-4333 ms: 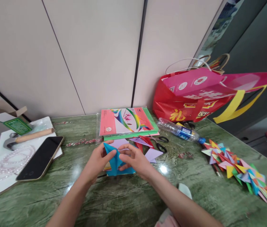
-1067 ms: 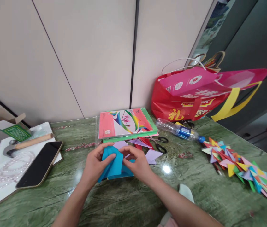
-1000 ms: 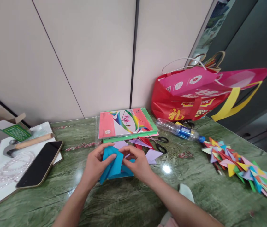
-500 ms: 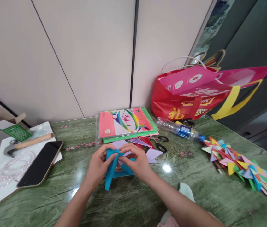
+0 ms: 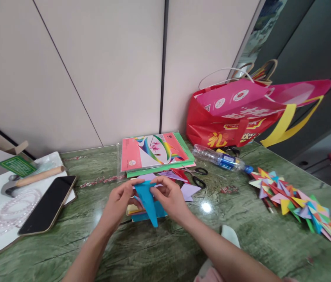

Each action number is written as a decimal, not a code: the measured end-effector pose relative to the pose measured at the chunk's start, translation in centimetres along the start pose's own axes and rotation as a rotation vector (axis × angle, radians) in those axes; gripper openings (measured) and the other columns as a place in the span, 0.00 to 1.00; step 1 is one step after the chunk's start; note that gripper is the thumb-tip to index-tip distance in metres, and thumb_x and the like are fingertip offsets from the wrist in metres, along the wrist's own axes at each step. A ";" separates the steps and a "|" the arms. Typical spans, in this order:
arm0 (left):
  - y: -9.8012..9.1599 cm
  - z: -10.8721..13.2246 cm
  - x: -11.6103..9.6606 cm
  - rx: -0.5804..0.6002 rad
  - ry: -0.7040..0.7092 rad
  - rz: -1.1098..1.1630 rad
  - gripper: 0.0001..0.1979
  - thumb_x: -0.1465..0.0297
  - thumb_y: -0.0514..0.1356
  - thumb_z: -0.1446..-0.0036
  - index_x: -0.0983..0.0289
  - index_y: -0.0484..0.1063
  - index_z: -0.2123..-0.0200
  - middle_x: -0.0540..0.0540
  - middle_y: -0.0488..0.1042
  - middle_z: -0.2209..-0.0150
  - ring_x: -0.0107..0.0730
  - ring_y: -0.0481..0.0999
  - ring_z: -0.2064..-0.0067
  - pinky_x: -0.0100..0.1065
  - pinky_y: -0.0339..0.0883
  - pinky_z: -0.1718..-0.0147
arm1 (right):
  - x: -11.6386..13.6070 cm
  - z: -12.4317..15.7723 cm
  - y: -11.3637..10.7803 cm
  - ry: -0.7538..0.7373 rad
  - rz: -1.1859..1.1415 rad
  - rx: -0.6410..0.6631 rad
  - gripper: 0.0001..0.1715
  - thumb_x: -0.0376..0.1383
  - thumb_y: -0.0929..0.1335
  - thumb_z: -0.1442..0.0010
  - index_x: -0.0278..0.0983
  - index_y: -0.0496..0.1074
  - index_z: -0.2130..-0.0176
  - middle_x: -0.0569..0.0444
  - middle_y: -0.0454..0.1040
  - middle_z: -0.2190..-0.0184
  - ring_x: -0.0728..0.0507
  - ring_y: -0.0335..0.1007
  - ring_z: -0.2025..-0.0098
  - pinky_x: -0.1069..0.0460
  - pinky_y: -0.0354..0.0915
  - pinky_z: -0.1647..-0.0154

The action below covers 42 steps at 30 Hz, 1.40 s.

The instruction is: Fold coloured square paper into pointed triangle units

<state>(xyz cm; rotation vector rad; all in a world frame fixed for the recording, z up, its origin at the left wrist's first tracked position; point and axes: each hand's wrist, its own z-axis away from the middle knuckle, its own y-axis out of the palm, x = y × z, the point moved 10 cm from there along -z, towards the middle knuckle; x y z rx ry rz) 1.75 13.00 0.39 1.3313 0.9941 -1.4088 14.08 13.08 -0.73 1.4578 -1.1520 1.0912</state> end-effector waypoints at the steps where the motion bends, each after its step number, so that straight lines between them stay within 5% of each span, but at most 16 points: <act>1: 0.4 0.1 0.0 0.044 -0.011 0.021 0.27 0.55 0.58 0.51 0.68 0.69 0.53 0.56 0.74 0.72 0.34 0.73 0.77 0.36 0.69 0.75 | 0.1 0.0 0.0 -0.007 0.012 -0.001 0.07 0.35 0.66 0.49 0.38 0.65 0.65 0.58 0.69 0.74 0.51 0.67 0.75 0.56 0.67 0.76; 5: 1.0 0.2 0.5 0.093 -0.078 -0.028 0.32 0.66 0.68 0.63 0.61 0.67 0.50 0.54 0.76 0.67 0.34 0.74 0.75 0.33 0.69 0.76 | 0.3 0.0 0.0 -0.024 0.043 0.002 0.09 0.34 0.67 0.50 0.38 0.65 0.65 0.58 0.69 0.73 0.50 0.68 0.73 0.56 0.67 0.75; 10: 0.6 0.2 0.4 -0.022 -0.066 -0.022 0.23 0.67 0.66 0.57 0.62 0.69 0.54 0.57 0.74 0.58 0.40 0.74 0.59 0.34 0.70 0.65 | 0.3 0.1 0.5 0.002 -0.035 0.040 0.13 0.34 0.68 0.50 0.39 0.66 0.62 0.57 0.70 0.73 0.49 0.69 0.72 0.54 0.68 0.73; 13: 0.5 0.2 1.1 -0.030 -0.135 0.153 0.23 0.67 0.65 0.55 0.63 0.69 0.53 0.57 0.76 0.62 0.38 0.76 0.64 0.34 0.70 0.67 | 1.0 0.2 1.1 -0.049 -0.085 0.089 0.14 0.34 0.64 0.46 0.39 0.66 0.57 0.54 0.70 0.65 0.51 0.69 0.73 0.53 0.70 0.70; 17: 0.9 0.3 1.8 0.001 -0.233 0.386 0.21 0.69 0.66 0.55 0.65 0.71 0.55 0.54 0.76 0.74 0.32 0.75 0.73 0.30 0.69 0.73 | 2.7 0.5 1.1 -0.201 0.064 0.095 0.18 0.32 0.64 0.46 0.42 0.67 0.54 0.51 0.64 0.52 0.48 0.68 0.60 0.52 0.70 0.63; 23: 2.4 0.6 2.2 0.126 -0.302 0.507 0.08 0.67 0.63 0.52 0.68 0.74 0.74 0.53 0.73 0.79 0.25 0.71 0.76 0.26 0.67 0.74 | 4.3 0.8 0.2 -0.315 0.256 0.004 0.15 0.31 0.69 0.50 0.41 0.70 0.59 0.52 0.71 0.60 0.45 0.67 0.58 0.48 0.65 0.56; 26: 3.4 1.0 2.5 0.216 -0.321 0.466 0.09 0.65 0.61 0.49 0.67 0.73 0.73 0.54 0.72 0.78 0.26 0.71 0.75 0.26 0.66 0.75 | 5.0 0.9 -0.1 -0.362 0.271 -0.027 0.11 0.32 0.71 0.51 0.40 0.71 0.64 0.53 0.73 0.62 0.43 0.67 0.56 0.47 0.63 0.52; 36: -0.6 0.0 -0.3 0.010 -0.031 0.054 0.16 0.70 0.66 0.57 0.63 0.71 0.62 0.52 0.76 0.67 0.32 0.73 0.65 0.30 0.67 0.65 | 4.6 1.0 0.6 -0.309 0.222 0.055 0.11 0.35 0.70 0.49 0.41 0.73 0.62 0.53 0.74 0.64 0.45 0.69 0.61 0.53 0.66 0.66; 42: -0.2 0.1 -0.6 0.062 0.001 0.042 0.14 0.71 0.67 0.57 0.63 0.73 0.64 0.53 0.77 0.68 0.30 0.73 0.66 0.28 0.66 0.67 | 3.2 0.4 0.0 -0.186 0.047 0.040 0.13 0.36 0.72 0.52 0.41 0.75 0.63 0.53 0.75 0.66 0.44 0.70 0.62 0.51 0.66 0.62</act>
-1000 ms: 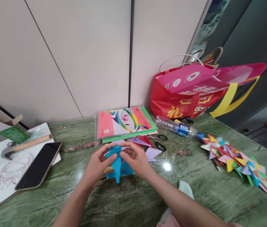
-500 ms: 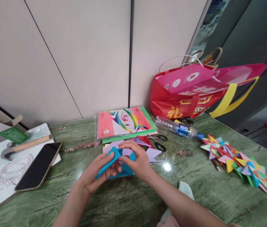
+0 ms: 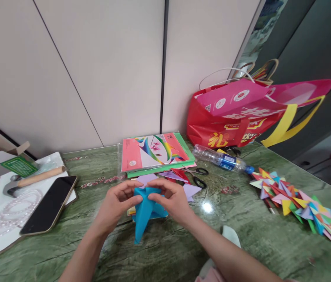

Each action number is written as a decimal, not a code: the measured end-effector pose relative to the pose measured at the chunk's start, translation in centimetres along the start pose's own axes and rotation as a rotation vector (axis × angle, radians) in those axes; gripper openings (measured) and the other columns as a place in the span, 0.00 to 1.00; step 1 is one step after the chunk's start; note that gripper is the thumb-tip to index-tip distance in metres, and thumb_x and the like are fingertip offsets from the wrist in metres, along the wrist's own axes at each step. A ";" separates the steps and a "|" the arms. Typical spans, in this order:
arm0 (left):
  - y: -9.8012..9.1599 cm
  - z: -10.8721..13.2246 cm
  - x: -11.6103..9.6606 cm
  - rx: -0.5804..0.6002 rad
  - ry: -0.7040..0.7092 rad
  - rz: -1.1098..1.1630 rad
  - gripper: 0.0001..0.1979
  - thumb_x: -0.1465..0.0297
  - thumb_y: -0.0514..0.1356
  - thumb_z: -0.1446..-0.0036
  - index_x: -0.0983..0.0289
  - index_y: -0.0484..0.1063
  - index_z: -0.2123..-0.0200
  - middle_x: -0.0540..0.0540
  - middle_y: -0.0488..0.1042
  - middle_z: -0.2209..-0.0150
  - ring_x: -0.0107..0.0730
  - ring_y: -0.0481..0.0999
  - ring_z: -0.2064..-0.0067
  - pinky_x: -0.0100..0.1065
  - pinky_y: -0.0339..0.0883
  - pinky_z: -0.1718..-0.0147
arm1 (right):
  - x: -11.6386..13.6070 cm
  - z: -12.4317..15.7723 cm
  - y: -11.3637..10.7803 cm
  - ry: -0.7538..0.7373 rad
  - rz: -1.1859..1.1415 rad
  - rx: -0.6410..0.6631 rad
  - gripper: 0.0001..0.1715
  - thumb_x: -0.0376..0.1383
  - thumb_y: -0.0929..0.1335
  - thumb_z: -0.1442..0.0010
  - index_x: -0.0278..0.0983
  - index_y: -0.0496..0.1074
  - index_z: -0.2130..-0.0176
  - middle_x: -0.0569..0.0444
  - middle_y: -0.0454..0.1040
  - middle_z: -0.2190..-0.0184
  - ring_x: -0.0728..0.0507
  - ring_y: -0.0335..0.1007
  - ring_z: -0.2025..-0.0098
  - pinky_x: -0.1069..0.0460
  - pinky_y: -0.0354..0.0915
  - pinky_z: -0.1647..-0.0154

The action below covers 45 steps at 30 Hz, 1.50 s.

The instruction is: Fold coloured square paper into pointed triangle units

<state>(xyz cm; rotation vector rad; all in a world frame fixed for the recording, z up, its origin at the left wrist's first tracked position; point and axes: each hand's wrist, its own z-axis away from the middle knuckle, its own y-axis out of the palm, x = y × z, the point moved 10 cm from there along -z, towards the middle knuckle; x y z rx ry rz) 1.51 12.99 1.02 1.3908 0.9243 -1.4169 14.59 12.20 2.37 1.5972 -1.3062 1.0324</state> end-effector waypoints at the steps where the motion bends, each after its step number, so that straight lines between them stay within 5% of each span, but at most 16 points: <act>1: 0.0 0.0 0.1 -0.002 0.000 0.012 0.14 0.71 0.67 0.58 0.63 0.73 0.64 0.52 0.77 0.68 0.30 0.73 0.67 0.28 0.66 0.68 | 0.0 -0.1 0.0 0.003 -0.033 0.004 0.12 0.36 0.72 0.53 0.41 0.76 0.64 0.53 0.76 0.66 0.44 0.70 0.61 0.50 0.66 0.61; 11: -0.2 0.1 0.8 -0.027 -0.017 0.025 0.11 0.70 0.68 0.60 0.64 0.75 0.69 0.51 0.76 0.76 0.25 0.70 0.74 0.24 0.63 0.75 | -2.0 -0.1 0.4 0.200 -0.246 0.022 0.07 0.36 0.73 0.56 0.38 0.76 0.71 0.54 0.74 0.71 0.46 0.68 0.66 0.53 0.64 0.65; 25: 0.3 0.2 1.1 -0.046 -0.037 0.006 0.12 0.70 0.68 0.60 0.65 0.75 0.69 0.52 0.76 0.75 0.26 0.71 0.74 0.25 0.64 0.76 | -3.2 0.1 -0.1 0.262 -0.254 -0.041 0.08 0.36 0.72 0.55 0.36 0.72 0.71 0.56 0.71 0.73 0.49 0.65 0.72 0.56 0.60 0.73; 36: -0.4 0.1 1.1 -0.086 -0.034 0.068 0.12 0.72 0.69 0.62 0.64 0.75 0.69 0.52 0.77 0.74 0.26 0.73 0.73 0.25 0.66 0.73 | -2.4 -0.1 0.3 0.185 -0.293 0.013 0.07 0.36 0.71 0.53 0.38 0.72 0.70 0.56 0.71 0.72 0.49 0.66 0.69 0.55 0.62 0.69; 45: -1.0 0.0 0.5 -0.128 0.024 0.035 0.12 0.70 0.69 0.61 0.65 0.74 0.70 0.51 0.75 0.75 0.28 0.72 0.72 0.26 0.66 0.72 | -0.9 -0.3 0.7 0.063 -0.285 0.098 0.10 0.36 0.74 0.56 0.40 0.76 0.69 0.53 0.75 0.66 0.44 0.69 0.59 0.49 0.65 0.56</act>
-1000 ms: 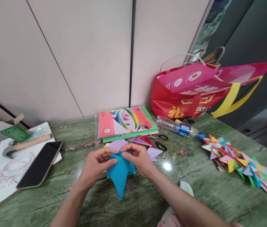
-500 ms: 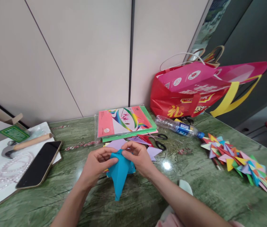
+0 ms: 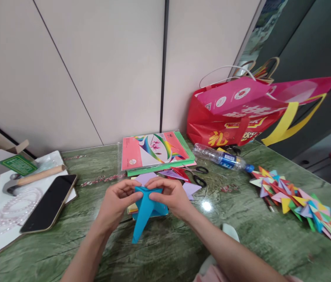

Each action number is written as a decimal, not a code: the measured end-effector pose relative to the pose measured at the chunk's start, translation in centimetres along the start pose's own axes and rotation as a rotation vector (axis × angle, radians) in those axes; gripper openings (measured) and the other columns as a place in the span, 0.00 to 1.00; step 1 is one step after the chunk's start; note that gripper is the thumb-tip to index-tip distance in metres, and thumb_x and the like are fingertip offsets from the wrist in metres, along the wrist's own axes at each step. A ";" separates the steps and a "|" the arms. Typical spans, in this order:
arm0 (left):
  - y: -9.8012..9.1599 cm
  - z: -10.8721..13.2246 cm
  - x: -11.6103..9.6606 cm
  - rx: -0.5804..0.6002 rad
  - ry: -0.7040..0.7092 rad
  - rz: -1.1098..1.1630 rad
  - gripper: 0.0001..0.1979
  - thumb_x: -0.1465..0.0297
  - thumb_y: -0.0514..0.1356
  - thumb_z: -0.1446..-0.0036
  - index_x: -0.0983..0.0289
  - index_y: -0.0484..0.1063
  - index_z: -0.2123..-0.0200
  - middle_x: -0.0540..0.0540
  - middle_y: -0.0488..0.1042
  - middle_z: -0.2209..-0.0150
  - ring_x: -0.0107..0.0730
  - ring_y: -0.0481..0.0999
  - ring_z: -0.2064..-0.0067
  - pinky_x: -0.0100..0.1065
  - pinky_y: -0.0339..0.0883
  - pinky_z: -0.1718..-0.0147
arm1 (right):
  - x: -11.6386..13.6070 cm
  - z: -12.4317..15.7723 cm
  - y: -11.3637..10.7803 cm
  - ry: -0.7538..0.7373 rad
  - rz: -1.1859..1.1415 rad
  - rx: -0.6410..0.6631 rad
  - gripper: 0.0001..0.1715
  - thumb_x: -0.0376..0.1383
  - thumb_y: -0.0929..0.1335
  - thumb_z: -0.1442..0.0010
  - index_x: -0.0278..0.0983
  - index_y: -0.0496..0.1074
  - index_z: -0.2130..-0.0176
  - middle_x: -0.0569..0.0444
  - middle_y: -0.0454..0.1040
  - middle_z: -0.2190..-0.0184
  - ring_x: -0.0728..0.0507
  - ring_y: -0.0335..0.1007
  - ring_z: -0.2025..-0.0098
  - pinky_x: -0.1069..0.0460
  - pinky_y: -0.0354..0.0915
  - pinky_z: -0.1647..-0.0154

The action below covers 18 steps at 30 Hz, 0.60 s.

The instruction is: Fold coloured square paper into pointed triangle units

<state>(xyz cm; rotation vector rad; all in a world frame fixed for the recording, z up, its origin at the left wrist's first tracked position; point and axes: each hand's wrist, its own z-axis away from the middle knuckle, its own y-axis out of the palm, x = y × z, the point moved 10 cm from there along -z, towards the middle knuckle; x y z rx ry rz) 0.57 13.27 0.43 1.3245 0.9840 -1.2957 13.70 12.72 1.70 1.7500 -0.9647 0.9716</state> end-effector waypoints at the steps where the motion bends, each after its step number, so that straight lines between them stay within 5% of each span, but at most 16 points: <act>1: -0.1 0.0 -0.1 -0.008 0.015 -0.020 0.11 0.70 0.68 0.62 0.65 0.74 0.71 0.51 0.75 0.76 0.28 0.72 0.72 0.27 0.66 0.72 | -0.1 0.0 0.0 0.005 -0.005 -0.004 0.09 0.36 0.74 0.57 0.40 0.77 0.69 0.53 0.75 0.66 0.44 0.69 0.59 0.48 0.65 0.56; 12: 0.7 0.7 -3.5 -0.051 0.280 -0.244 0.05 0.72 0.66 0.58 0.65 0.73 0.77 0.54 0.73 0.73 0.34 0.71 0.67 0.31 0.66 0.68 | -1.1 0.2 -0.5 0.132 0.018 -0.080 0.09 0.38 0.74 0.59 0.40 0.77 0.72 0.54 0.76 0.70 0.45 0.71 0.66 0.50 0.68 0.63; 18: 0.8 1.1 -3.8 -0.066 0.298 -0.325 0.05 0.71 0.65 0.57 0.65 0.72 0.78 0.52 0.72 0.75 0.30 0.70 0.71 0.29 0.64 0.71 | -1.8 0.3 -0.5 0.199 0.035 -0.087 0.11 0.37 0.75 0.60 0.39 0.77 0.71 0.55 0.76 0.73 0.47 0.71 0.70 0.52 0.69 0.68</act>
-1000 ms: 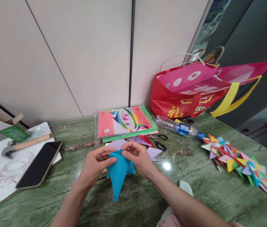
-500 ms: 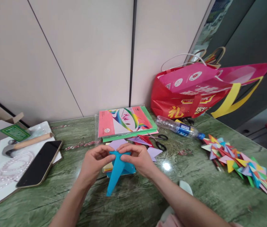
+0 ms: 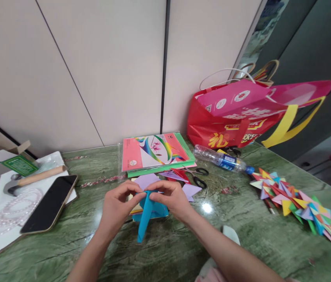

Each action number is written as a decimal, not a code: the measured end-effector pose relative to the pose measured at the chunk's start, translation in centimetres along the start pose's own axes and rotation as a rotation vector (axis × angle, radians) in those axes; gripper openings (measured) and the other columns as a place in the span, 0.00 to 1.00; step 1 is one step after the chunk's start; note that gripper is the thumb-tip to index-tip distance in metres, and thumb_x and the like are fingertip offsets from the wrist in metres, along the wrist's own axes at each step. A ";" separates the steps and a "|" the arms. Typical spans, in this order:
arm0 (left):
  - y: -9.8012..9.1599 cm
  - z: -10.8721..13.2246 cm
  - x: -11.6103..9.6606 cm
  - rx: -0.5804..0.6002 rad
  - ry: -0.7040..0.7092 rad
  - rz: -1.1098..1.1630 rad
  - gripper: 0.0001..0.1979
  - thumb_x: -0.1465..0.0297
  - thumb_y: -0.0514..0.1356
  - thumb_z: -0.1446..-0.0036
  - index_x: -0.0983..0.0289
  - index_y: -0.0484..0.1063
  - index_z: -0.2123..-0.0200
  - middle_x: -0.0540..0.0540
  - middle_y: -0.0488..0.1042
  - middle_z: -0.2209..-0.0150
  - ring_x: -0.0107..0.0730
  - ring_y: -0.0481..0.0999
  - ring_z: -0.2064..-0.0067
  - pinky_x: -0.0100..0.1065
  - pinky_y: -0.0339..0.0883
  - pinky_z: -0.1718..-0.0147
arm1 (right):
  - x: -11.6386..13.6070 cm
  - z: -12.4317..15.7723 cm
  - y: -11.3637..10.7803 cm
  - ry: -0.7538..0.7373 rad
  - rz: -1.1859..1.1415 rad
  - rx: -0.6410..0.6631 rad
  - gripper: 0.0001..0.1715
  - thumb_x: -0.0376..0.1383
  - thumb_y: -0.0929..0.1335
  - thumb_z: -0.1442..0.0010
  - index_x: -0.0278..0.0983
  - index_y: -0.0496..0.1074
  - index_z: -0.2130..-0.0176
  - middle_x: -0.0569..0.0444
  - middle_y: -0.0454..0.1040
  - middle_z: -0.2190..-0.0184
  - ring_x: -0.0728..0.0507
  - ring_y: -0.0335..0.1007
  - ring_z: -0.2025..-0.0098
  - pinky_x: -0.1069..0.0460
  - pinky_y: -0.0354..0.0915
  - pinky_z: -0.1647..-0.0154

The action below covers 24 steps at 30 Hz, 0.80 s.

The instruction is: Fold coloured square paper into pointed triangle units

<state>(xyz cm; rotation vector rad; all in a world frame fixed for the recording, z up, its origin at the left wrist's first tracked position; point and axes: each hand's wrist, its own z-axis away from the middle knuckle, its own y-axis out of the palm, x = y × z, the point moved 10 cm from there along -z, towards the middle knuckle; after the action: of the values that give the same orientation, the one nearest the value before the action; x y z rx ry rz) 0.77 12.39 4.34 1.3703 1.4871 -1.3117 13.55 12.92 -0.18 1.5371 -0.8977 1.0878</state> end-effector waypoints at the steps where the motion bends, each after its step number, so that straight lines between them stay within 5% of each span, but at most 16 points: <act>1: 0.0 0.0 0.0 -0.002 -0.003 -0.005 0.04 0.71 0.65 0.57 0.65 0.72 0.78 0.52 0.72 0.75 0.30 0.70 0.71 0.29 0.64 0.71 | 0.0 0.0 0.0 -0.005 0.005 0.001 0.11 0.37 0.75 0.60 0.39 0.77 0.71 0.56 0.76 0.73 0.47 0.70 0.71 0.52 0.68 0.69; 9: 0.5 0.0 0.4 0.055 -0.089 0.042 0.06 0.70 0.65 0.58 0.64 0.76 0.73 0.54 0.75 0.71 0.33 0.73 0.69 0.31 0.67 0.68 | -0.2 -0.1 -0.6 0.021 -0.029 -0.055 0.09 0.37 0.75 0.61 0.38 0.76 0.75 0.57 0.75 0.76 0.49 0.69 0.73 0.53 0.67 0.69; 16: 0.3 0.0 -0.5 0.042 -0.024 0.046 0.04 0.69 0.65 0.57 0.64 0.75 0.78 0.54 0.74 0.75 0.33 0.73 0.71 0.31 0.67 0.70 | 0.1 0.0 -0.2 -0.005 0.024 -0.019 0.10 0.38 0.74 0.60 0.37 0.74 0.74 0.56 0.74 0.76 0.49 0.67 0.73 0.54 0.65 0.71; 24: -0.1 0.0 1.6 0.116 -0.162 0.113 0.24 0.50 0.55 0.51 0.64 0.77 0.64 0.60 0.78 0.63 0.42 0.75 0.61 0.37 0.68 0.62 | 0.4 0.0 -1.3 -0.048 0.059 -0.114 0.09 0.39 0.72 0.55 0.36 0.71 0.74 0.57 0.71 0.76 0.49 0.66 0.73 0.54 0.63 0.71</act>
<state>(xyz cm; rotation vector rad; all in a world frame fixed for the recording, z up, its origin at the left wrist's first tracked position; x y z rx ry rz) 0.41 12.79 2.88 1.3652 1.2256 -1.4196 14.86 13.15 -0.15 1.4561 -1.0267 1.0276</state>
